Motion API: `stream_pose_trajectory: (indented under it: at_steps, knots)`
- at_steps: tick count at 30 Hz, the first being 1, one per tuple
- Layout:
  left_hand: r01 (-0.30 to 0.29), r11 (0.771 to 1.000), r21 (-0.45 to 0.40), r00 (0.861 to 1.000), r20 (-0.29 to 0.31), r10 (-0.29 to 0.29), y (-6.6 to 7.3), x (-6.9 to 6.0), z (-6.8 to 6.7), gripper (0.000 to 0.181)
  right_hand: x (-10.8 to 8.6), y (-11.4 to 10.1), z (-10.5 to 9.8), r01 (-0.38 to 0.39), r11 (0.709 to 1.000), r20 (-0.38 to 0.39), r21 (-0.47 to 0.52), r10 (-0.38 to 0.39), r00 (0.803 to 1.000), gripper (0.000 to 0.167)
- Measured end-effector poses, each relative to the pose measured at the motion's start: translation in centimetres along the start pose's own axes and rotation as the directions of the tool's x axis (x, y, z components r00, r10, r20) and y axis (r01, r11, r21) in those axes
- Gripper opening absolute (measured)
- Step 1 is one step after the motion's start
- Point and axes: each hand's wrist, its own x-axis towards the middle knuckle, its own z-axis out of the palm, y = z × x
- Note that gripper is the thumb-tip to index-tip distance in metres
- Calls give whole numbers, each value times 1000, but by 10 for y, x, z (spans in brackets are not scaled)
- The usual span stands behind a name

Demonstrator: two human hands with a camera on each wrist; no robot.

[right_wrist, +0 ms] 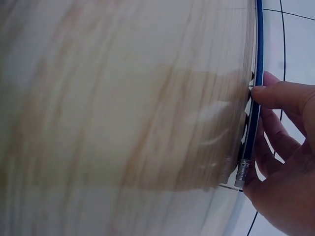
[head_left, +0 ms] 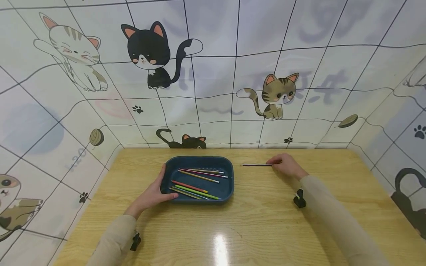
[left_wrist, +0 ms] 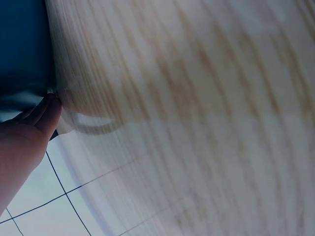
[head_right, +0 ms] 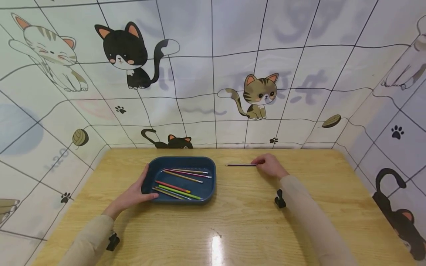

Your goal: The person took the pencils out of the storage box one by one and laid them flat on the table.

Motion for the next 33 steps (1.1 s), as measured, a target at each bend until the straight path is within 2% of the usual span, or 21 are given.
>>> stream_pose_trajectory:
  at_steps: [10, 17, 24, 28, 33]
  knots:
    - [-9, 1000, -7, 1000, -7, 9, 0, 0, 1, 118, -4, 3, 1, 40, 998, -22, 38, -39, 999, 22]
    - [-10, 1000, -18, 1000, -2, 10, -1, 1, 1, 119, -4, 6, 2, 6, 995, -23, 98, -3, 1000, 23]
    - [-10, 1000, -12, 1000, -14, 10, -3, -1, 0, 119, -2, 1, -1, -33, 992, -35, 122, 38, 999, 25]
    - [-4, 1000, 4, 1000, -19, 4, -4, -2, 0, 119, -5, -10, -1, -14, 985, -61, 172, 24, 998, 27]
    - [-10, 1000, -6, 1000, -11, 10, -4, -1, 0, 119, -5, -32, 4, 81, 973, -118, 216, -57, 991, 25]
